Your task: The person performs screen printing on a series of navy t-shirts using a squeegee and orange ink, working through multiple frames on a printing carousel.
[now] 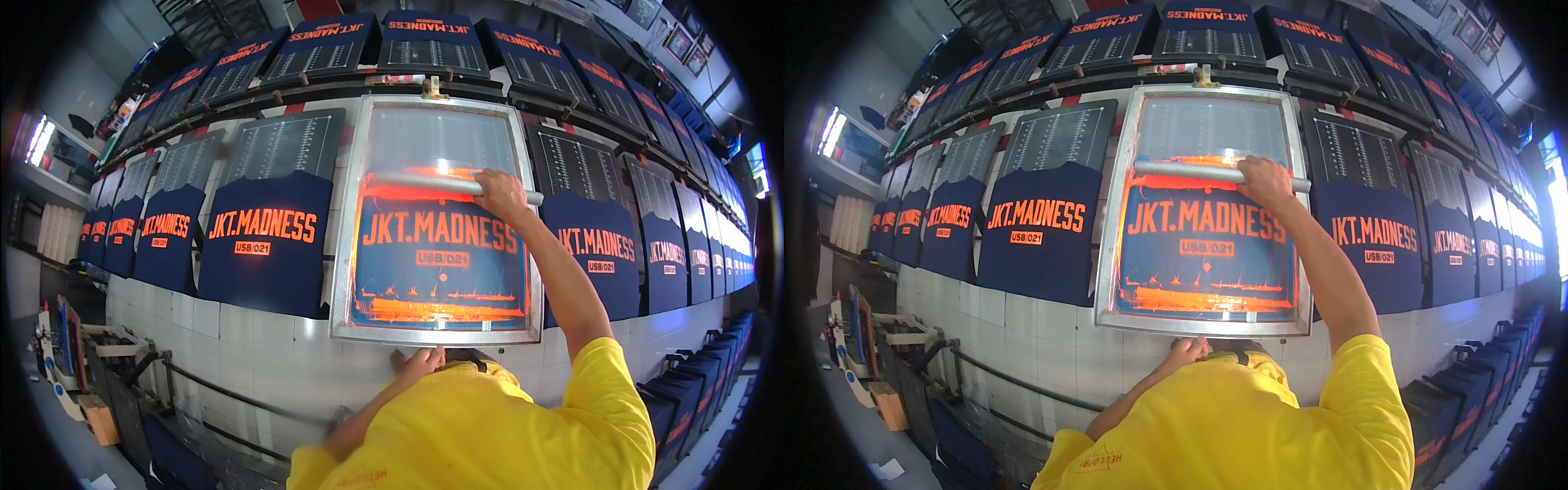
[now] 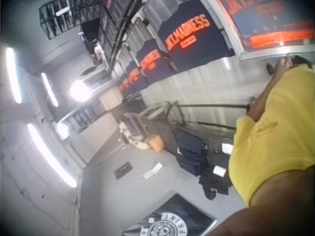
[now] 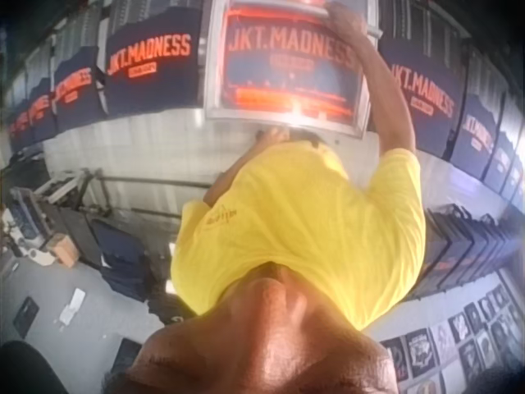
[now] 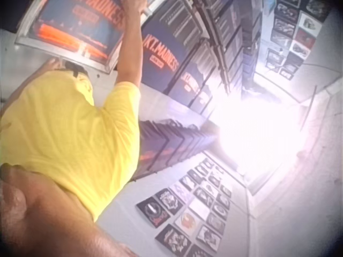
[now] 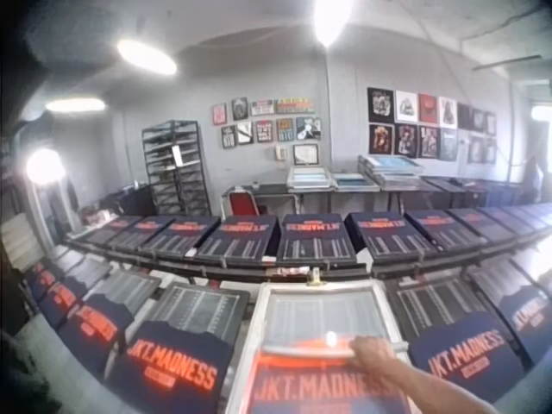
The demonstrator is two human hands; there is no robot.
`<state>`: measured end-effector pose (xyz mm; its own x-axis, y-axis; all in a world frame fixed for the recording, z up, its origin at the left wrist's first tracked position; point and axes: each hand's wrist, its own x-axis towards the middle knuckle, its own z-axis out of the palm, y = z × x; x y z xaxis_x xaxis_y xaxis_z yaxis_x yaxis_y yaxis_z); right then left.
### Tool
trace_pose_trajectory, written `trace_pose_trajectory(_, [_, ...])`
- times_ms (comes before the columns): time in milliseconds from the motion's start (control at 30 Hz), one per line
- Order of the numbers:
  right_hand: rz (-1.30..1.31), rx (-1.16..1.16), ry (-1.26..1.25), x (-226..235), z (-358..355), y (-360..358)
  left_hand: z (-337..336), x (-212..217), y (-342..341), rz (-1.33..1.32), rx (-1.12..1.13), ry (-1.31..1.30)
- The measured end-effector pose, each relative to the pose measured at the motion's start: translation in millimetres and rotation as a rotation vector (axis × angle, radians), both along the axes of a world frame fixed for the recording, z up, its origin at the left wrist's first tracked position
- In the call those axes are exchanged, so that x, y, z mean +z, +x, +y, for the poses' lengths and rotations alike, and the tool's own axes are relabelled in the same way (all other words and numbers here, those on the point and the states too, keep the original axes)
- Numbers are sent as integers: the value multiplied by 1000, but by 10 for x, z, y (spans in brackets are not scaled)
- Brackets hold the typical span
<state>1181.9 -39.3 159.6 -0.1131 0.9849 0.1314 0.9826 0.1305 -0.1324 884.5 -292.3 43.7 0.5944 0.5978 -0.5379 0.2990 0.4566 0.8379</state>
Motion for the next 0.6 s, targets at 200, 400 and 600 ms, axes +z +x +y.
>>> trace_pose_trajectory(200, [29,-54,-141,98,-137,-107,-39,-415,-16,-171,-13,8])
trace_pose_trajectory(400, [65,-67,-154,114,-662,-276,1,-383,2,-198,-22,3])
trace_pose_trajectory(600, [53,-36,-172,166,-1475,-543,15,-364,21,-244,-21,20])
